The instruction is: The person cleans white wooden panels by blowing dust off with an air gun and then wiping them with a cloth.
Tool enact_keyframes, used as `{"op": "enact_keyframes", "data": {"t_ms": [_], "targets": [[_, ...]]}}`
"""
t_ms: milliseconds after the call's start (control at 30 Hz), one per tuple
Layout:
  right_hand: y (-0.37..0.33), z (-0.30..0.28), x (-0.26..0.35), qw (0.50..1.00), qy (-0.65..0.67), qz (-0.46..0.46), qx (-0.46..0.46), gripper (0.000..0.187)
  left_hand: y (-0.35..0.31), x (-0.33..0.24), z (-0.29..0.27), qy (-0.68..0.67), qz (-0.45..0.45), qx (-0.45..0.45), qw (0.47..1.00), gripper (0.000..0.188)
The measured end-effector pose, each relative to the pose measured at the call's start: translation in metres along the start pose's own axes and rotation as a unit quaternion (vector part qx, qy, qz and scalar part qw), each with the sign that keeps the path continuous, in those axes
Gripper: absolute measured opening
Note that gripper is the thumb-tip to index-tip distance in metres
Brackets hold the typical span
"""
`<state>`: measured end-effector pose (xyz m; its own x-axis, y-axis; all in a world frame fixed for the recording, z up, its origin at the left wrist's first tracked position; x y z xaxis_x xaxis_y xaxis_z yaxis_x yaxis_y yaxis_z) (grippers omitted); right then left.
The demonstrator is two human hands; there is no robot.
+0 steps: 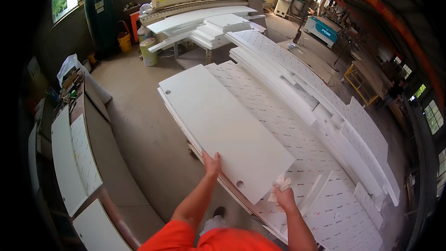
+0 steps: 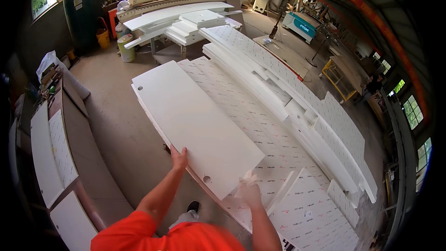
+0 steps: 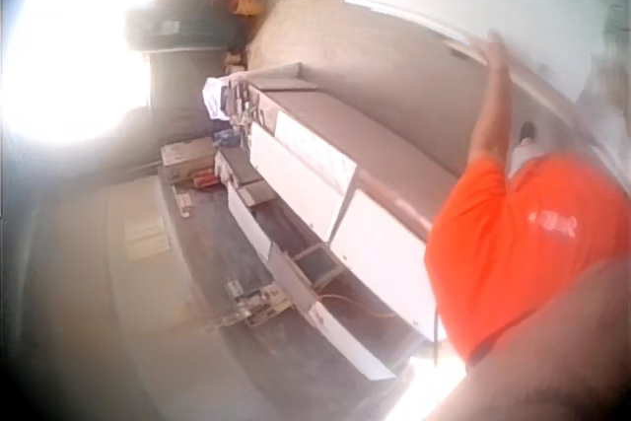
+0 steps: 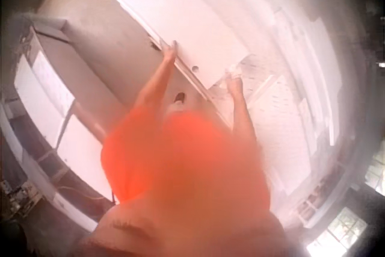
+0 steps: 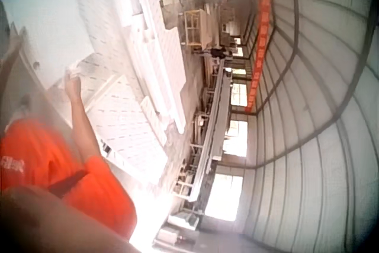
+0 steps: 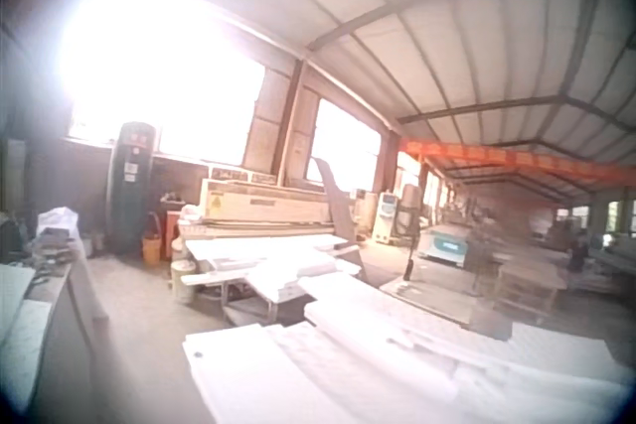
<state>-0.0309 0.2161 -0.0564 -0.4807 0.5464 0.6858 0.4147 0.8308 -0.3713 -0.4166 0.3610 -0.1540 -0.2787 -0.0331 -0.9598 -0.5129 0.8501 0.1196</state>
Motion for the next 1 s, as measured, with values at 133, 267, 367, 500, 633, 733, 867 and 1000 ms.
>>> {"op": "enact_keyframes", "data": {"t_ms": [133,267,367,500,633,733,867,1000], "targets": [[-0.051,0.009,-0.017,0.990,0.079,0.041,0.108,0.048,-0.011,0.007,0.024,0.006,0.023,-0.020,1.000,0.091],[-0.132,-0.002,0.001,0.958,0.150,0.077,0.233,0.046,-0.010,0.001,0.009,0.054,0.025,-0.006,0.998,0.086],[-0.187,-0.026,-0.003,0.944,0.155,0.091,0.278,0.045,-0.042,-0.017,-0.011,0.123,0.033,0.017,0.992,0.080],[-0.218,-0.028,-0.048,0.946,0.190,-0.043,0.258,0.042,-0.161,-0.021,-0.025,-0.148,0.015,0.147,0.978,0.074],[-0.267,-0.022,-0.076,0.922,0.040,-0.102,0.371,0.033,-0.373,-0.085,-0.079,-0.336,-0.097,0.332,0.876,0.076],[-0.334,0.004,-0.085,0.827,-0.213,-0.328,0.405,0.027,-0.492,-0.065,-0.147,-0.398,-0.095,0.305,0.860,0.074],[-0.407,0.024,-0.111,0.730,-0.443,-0.295,0.428,0.025,-0.598,-0.085,-0.246,-0.342,-0.082,0.214,0.911,0.046],[-0.454,0.055,-0.123,0.789,-0.308,-0.211,0.488,0.026,-0.656,-0.099,-0.334,-0.212,-0.051,-0.063,0.974,0.017]]}}
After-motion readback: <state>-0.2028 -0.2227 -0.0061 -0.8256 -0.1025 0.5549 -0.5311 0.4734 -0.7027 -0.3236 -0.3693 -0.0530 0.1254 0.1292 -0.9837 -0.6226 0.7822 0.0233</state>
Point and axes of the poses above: each hand's wrist, its own y-axis towards the middle knuckle, its own z-axis out of the palm, x = y × z, the point moved 6 cm from there along y, towards the middle knuckle, and after that the axes turned 14 degrees about z, right-handed, at the moved point
